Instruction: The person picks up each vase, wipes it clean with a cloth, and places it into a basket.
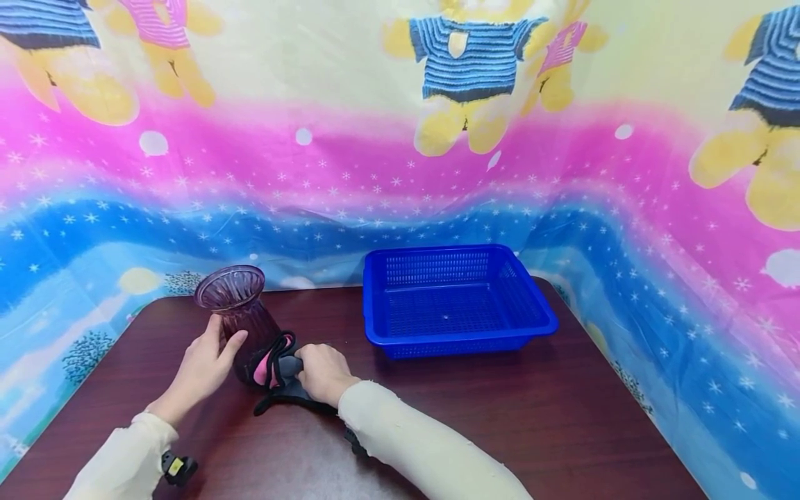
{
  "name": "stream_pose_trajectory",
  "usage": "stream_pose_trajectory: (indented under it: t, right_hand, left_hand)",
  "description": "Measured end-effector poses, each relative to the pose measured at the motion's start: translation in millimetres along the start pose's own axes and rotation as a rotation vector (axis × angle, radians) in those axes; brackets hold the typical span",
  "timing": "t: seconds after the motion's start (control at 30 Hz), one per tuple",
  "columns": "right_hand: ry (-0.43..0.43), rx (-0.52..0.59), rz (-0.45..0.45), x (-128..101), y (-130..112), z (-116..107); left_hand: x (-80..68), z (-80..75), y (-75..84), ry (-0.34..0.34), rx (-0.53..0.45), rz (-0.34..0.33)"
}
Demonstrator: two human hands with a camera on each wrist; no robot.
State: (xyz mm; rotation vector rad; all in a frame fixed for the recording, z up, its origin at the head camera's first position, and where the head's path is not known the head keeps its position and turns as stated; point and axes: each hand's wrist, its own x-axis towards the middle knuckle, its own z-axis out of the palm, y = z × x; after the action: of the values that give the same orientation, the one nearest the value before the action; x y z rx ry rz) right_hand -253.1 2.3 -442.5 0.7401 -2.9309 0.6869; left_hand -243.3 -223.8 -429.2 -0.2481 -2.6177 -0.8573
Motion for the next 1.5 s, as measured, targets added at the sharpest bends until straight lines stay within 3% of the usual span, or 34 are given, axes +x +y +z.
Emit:
stream_pose_trajectory:
  t: [0.6,1.1,1.5]
  right_hand:
    - [0.031,0.063,0.011,4.7,-2.0,-2.5]
    - [0.075,0.121,0.015,10.4,-14.9,-22.2]
    - [0.13,0.123,-0.004,14.2,-28.4,-44.5]
  left_hand:
    - [-0.6,4.1,-1.6,0.025,0.017,0.024]
    - [-0.9,3.2,-1.8,0.015,0.034,0.017]
    - [-0.6,3.7,-0.5,0.064,0.038,0.06]
